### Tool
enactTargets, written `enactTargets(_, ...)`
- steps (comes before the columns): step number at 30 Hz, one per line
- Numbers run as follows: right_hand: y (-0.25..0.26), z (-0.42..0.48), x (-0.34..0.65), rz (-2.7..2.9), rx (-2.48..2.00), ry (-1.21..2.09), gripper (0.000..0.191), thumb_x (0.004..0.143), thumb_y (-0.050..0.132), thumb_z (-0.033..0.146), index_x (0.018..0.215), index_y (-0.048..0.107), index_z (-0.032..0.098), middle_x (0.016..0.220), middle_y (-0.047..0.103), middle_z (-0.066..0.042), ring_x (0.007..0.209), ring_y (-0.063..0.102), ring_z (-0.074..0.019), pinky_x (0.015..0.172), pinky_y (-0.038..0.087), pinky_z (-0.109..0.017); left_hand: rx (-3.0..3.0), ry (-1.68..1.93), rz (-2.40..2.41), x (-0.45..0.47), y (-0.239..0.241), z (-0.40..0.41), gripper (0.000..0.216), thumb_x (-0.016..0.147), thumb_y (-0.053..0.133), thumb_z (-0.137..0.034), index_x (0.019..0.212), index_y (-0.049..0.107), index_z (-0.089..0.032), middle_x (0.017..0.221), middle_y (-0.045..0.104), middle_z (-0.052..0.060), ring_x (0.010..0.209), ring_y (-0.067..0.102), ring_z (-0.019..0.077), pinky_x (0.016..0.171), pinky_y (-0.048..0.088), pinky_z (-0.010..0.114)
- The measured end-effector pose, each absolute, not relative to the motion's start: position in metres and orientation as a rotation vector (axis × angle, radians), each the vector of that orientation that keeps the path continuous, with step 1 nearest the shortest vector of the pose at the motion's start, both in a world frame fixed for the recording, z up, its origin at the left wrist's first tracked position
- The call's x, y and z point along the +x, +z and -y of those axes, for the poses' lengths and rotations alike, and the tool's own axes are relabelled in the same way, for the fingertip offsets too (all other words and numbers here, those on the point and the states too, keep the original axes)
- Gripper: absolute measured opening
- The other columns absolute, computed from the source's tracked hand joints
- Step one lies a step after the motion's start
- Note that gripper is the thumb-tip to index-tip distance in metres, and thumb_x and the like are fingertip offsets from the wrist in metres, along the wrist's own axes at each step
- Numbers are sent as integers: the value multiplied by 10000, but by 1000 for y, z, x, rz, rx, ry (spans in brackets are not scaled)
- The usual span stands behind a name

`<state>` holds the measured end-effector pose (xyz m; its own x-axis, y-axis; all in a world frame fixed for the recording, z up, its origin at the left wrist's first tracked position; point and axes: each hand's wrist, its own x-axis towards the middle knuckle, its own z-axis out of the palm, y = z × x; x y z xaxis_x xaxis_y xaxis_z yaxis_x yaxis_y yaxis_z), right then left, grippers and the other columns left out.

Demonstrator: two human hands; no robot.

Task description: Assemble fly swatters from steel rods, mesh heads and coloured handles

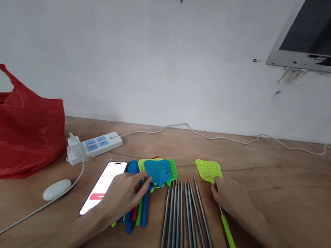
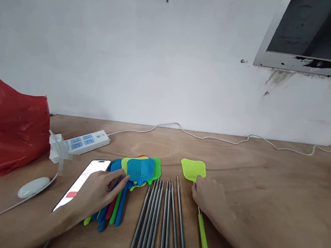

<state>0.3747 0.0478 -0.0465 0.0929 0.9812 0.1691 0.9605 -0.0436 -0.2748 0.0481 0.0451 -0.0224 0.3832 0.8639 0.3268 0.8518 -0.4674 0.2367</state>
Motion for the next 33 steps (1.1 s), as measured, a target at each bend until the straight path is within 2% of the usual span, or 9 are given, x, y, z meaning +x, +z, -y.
enactTargets(3, -42, -54, 379, 1829, -1915, 307, 272, 795, 610, 225, 559, 475, 223, 590, 596, -55, 601, 586, -217, 575, 332, -313, 2538, 651, -1568, 50, -21, -44, 370, 1001, 380, -422, 787, 598, -214, 515, 470, -24, 492, 503, 182, 529, 237, 275)
enactTargets(6, -30, -60, 382, 1705, -1716, 557, 328, 832, 593, 429, 597, 485, 228, 558, 551, -3, 550, 534, -170, 519, 367, -282, 2413, 690, -1490, 53, -19, -41, 392, 992, 399, -436, 723, 575, -212, 501, 411, -42, 476, 450, 162, 520, 245, 268)
enactTargets(12, -9, -47, 358, 1408, -1408, 947, 520, 802, 496, 731, 705, 516, 220, 573, 533, 17, 373, 400, -96, 331, 288, -238, 2003, 720, -1192, 61, -10, -32, 439, 994, 426, -500, 728, 593, -194, 581, 418, -46, 541, 424, 136, 513, 307, 236)
enactTargets(16, -13, -28, 327, 999, -1038, 1346, 396, 694, 806, 536, 794, 649, 186, 676, 617, -4, 522, 532, -106, 378, 379, -187, 1929, 647, -1077, 64, -3, -27, 448, 1006, 403, -525, 814, 625, -186, 695, 540, -6, 619, 490, 148, 532, 352, 241)
enactTargets(21, -26, -16, 308, 992, -940, 1470, 368, 728, 816, 479, 916, 708, 183, 797, 690, -40, 586, 579, -121, 413, 435, -192, 1768, 423, -849, 67, -4, -20, 400, 1024, 369, -546, 1001, 564, -197, 628, 501, -50, 554, 481, 128, 518, 359, 232)
enactTargets(25, -29, -24, 316, 880, -1043, 1141, 379, 778, 748, 459, 1064, 671, 222, 1128, 699, -89, 953, 677, -255, 691, 579, -331, 1857, 404, -889, 68, -8, -18, 375, 1033, 362, -533, 929, 523, -211, 650, 422, -63, 562, 419, 121, 531, 359, 233)
enactTargets(29, -14, -32, 338, 1000, -1108, 437, 471, 867, 645, 408, 1312, 543, 295, 1458, 515, -60, 1343, 476, -299, 1078, 425, -498, 2047, 355, -982, 65, -6, -19, 385, 1049, 300, -493, 912, 527, -215, 799, 567, -3, 762, 539, 177, 717, 437, 290)
enactTargets(31, -2, -31, 346, 1205, -1033, 224, 495, 918, 596, 346, 1396, 469, 319, 1540, 423, -47, 1408, 402, -285, 1132, 355, -542, 2111, 366, -1057, 63, -4, -20, 377, 1046, 291, -494, 994, 546, -222, 934, 616, 24, 885, 566, 210, 811, 440, 329)
enactTargets(33, 6, -29, 351, 1540, -1029, 43, 446, 941, 568, 270, 1379, 496, 308, 1507, 469, -58, 1405, 405, -285, 1123, 366, -549, 2151, 363, -1122, 61, -2, -20, 382, 1045, 275, -503, 1047, 544, -232, 997, 630, 30, 925, 573, 225, 845, 436, 351)
